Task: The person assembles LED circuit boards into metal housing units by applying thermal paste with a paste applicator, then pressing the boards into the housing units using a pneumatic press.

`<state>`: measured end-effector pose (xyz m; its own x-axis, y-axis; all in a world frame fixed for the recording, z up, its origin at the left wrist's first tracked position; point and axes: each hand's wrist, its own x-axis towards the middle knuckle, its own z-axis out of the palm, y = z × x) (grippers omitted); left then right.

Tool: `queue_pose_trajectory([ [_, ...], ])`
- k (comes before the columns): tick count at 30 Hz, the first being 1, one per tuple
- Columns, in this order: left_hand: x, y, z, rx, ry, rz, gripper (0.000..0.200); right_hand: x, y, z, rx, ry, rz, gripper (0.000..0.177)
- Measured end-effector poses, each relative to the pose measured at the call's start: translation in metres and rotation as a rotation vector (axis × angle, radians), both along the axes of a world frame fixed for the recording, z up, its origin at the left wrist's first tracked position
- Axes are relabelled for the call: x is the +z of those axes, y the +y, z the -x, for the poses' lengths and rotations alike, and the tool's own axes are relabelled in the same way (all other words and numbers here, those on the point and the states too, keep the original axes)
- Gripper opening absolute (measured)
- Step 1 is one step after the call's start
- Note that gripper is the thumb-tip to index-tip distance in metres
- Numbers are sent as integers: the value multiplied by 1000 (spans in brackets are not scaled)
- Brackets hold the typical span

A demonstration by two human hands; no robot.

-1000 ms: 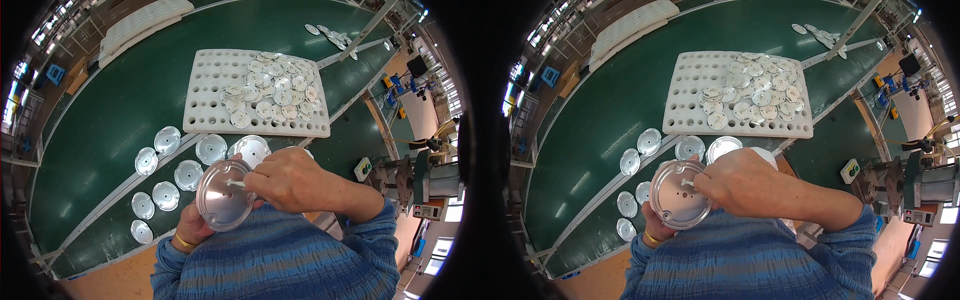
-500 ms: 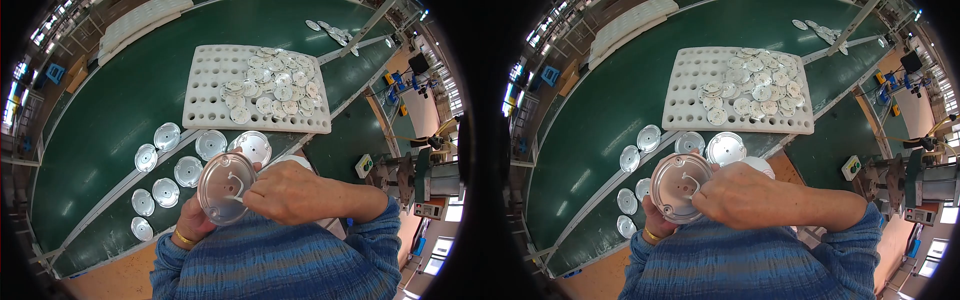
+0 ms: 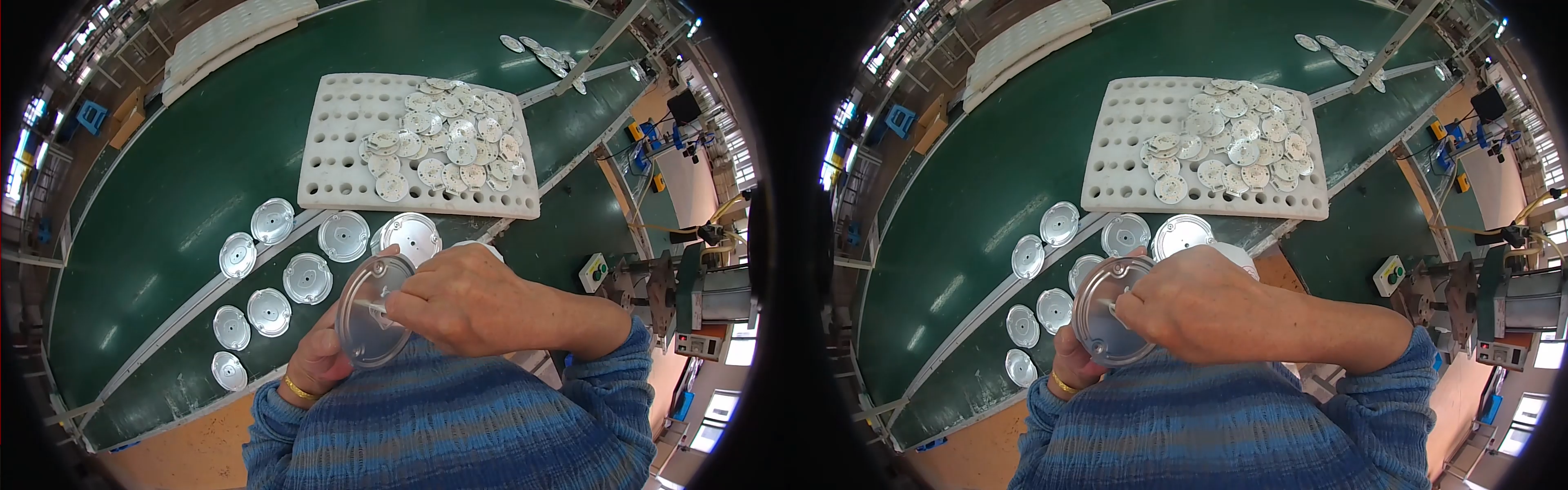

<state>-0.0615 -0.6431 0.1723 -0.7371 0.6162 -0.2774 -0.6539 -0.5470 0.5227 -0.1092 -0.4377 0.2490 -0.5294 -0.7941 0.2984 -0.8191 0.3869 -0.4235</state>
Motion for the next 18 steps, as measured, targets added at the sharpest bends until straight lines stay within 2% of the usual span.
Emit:
queue_pose_trajectory([
  [7,-9,1,-1,62,6,-123,109,-4,6,0,-63,-10,-19,17],
  [10,-17,0,-3,145,-36,-104,106,-3,10,-1,-106,-53,65,14],
  [13,-1,10,3,160,-55,-172,103,-2,16,-1,-158,-62,98,22],
  [18,-4,14,7,147,-101,-266,101,1,21,0,-218,-75,98,22],
])
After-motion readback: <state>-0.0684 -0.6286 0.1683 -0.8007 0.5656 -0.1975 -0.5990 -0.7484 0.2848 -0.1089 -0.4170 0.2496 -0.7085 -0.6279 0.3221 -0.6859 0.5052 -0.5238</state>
